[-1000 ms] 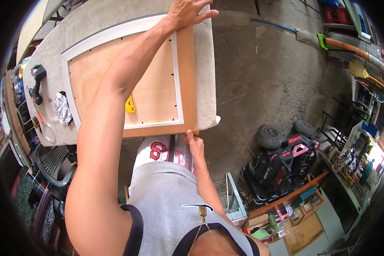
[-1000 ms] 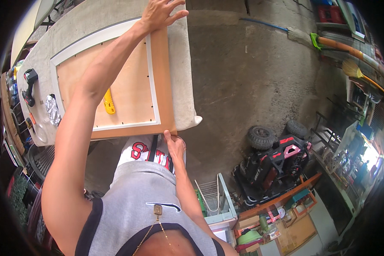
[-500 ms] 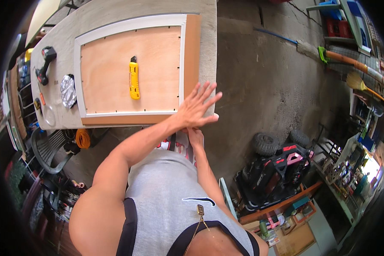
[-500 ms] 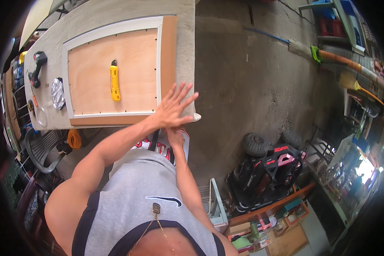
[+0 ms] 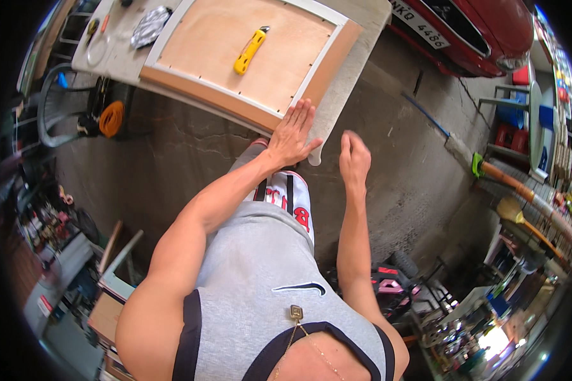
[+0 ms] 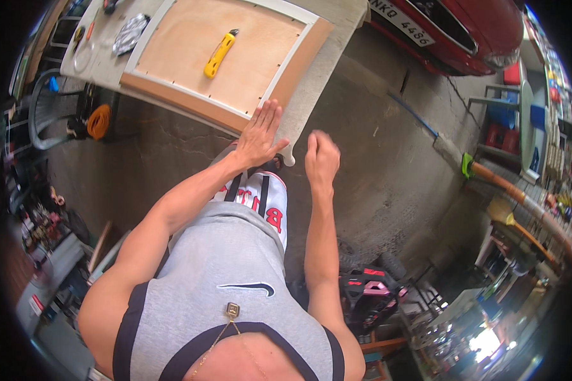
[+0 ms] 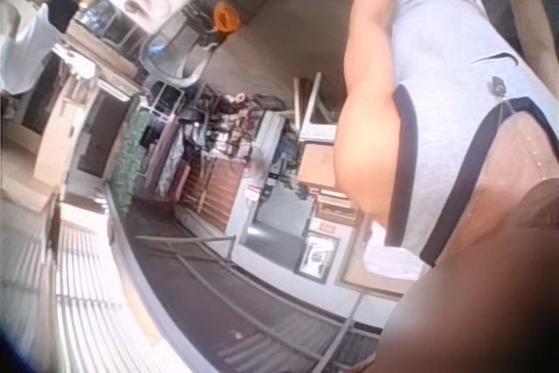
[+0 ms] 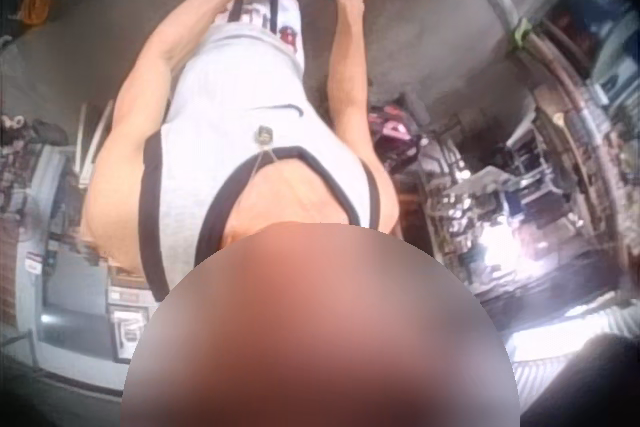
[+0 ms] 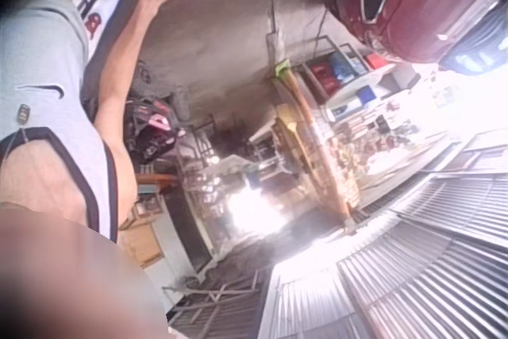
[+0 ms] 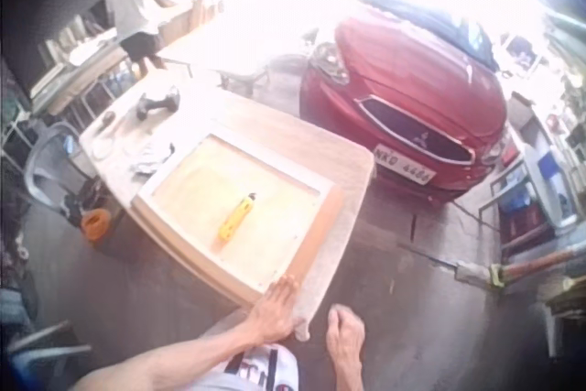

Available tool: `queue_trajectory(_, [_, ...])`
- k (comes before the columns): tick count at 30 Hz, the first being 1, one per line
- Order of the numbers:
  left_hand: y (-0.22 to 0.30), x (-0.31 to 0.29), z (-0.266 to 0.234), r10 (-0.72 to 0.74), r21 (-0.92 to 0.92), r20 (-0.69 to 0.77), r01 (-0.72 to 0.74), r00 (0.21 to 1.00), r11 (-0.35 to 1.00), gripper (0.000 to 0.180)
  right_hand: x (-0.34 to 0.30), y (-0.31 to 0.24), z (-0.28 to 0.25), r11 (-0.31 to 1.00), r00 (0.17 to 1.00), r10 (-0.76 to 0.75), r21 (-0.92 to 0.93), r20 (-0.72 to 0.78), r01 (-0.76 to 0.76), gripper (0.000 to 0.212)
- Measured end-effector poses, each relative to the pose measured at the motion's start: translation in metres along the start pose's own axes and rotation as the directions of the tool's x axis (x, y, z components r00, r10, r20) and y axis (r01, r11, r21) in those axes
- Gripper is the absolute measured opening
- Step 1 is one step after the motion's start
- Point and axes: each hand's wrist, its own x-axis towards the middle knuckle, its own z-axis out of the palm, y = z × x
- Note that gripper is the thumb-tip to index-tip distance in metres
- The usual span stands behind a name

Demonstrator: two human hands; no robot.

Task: The person places a framed artwork on a table, wipes the surface, and then applies brown paper tape along the edges of the frame's back. They use a utility knife to cut the tape and smooth it down, repeating the process for each side of the frame.

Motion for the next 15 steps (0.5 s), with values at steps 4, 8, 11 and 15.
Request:
queue_trajectory(4, [0.02, -0.058, -0.009, -0.16, 0.005, 0.127, 0.16, 0.979, 0.987, 0.086, 0.062, -0.009, 0.035, 0.683, 0.791, -0.534, -0.4, 0.299, 0.611, 0.049])
queue_trajectory(8, [0.024, -0.08, -0.016, -0.145, 0.008, 0.041, 0.145, 0.989, 0.989, 0.083, 0.085, -0.013, 0.056, 0.485, 0.544, -0.483, -0.308, 0.686, 0.819, 0.063])
queue_trajectory(11, [0.021, -0.07, -0.019, -0.191, 0.048, 0.113, 0.186, 0.975, 0.981, 0.081, 0.092, -0.013, 0.054, 0.405, 0.519, -0.517, -0.339, 0.681, 0.849, 0.068])
queue_trajectory(15, [0.022, -0.055, -0.019, -0.213, 0.05, 0.052, 0.21, 0.976, 0.976, 0.076, 0.087, -0.012, 0.049, 0.377, 0.392, -0.529, -0.205, 0.753, 0.903, 0.072])
